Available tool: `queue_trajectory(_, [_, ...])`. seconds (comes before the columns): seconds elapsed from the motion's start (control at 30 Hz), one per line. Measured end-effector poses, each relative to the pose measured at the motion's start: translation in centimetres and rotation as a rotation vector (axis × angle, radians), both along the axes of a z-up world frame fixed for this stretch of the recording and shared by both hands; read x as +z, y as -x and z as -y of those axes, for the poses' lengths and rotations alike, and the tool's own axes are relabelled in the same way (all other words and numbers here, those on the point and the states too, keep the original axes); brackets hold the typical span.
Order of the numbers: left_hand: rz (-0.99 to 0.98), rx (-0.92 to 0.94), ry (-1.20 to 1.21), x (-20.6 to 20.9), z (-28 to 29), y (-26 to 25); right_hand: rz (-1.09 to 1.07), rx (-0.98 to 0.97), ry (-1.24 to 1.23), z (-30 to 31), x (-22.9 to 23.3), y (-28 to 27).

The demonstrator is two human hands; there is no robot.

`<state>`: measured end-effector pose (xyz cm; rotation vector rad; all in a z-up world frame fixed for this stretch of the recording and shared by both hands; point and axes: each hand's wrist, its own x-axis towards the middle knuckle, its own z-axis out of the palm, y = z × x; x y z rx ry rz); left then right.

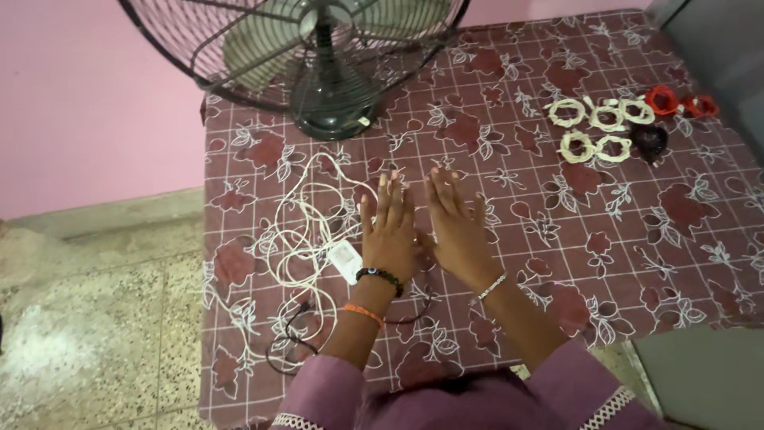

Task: The person untangles and coils a black USB cable and a white power cable on a table. The person places the coiled black cable with other coiled cables on the table and then begins to coil the white cable.

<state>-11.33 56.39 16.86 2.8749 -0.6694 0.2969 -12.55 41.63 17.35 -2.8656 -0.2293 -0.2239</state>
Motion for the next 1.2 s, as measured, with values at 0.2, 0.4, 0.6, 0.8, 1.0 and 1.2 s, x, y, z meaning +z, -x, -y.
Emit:
queue_trajectory(0.2, [-0.460, 0.191, -0.036, 0.4, -3.1, 1.3, -0.116, 0.111, 0.121, -2.7, -2.3, 0.1])
queue_trajectory(0.4, [-0.358, 0.239, -0.012, -0.4, -6.4, 3.3, -0.243, 0.234, -0.137, -2.6, -7.3, 0.5])
queue_trajectory(0.6, [-0.545, 0.186, -0.107, -3.7, -4.6, 5.6, -0.384, 0.275, -0.020, 0.8, -12.8, 1.4])
queue_trajectory(0.8, [-0.566, 0.387, -0.065, -8.3, -3.4, 8.0, -0.129, 0.390, -0.141, 2.8, -15.5, 2.7])
queue_trajectory(1.0, [-0.373, 0.353, -0.135, -11.7, -4.3, 8.0, -0.374, 0.188, -0.318, 1.9, -15.5, 3.4])
queue_trajectory(1.2, [-0.352, 0.288, -0.067, -12.7, -5.2, 7.3, -0.242, 0.088, -0.302, 1.5, -16.4, 3.0])
